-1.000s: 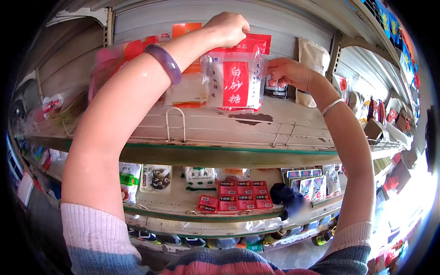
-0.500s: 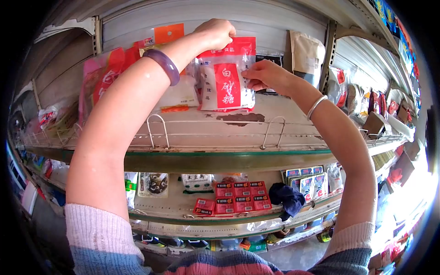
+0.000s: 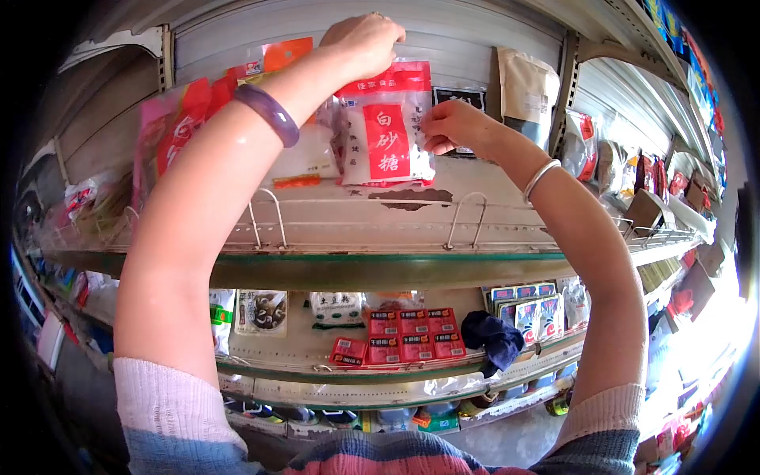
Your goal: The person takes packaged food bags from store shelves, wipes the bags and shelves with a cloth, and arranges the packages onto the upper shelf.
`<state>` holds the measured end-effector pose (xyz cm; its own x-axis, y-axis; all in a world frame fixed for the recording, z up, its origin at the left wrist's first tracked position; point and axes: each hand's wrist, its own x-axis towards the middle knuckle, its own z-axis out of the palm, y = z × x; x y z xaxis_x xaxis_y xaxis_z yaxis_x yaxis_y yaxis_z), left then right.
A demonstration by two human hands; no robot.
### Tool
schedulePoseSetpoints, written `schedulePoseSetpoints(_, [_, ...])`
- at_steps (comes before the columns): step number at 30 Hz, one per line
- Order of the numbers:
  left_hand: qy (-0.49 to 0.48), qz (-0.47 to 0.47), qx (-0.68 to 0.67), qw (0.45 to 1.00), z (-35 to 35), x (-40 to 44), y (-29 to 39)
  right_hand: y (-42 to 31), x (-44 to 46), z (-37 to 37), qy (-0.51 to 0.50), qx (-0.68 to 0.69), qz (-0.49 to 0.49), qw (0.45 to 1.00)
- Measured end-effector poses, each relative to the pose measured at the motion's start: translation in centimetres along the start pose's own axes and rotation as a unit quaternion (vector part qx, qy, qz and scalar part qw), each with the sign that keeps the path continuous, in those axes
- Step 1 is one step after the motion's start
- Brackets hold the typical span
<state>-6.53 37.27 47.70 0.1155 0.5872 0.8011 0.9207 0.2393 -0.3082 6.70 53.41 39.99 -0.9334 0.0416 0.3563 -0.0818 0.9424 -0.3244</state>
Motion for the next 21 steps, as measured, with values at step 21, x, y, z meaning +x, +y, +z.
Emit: schedulePoseSetpoints(21, [0.051, -0.021, -0.261, 0.964, -7.3, -33.4, 13.0, -12.0, -27.3, 12.8, 0.218, 0.033, 0.129, 0.967])
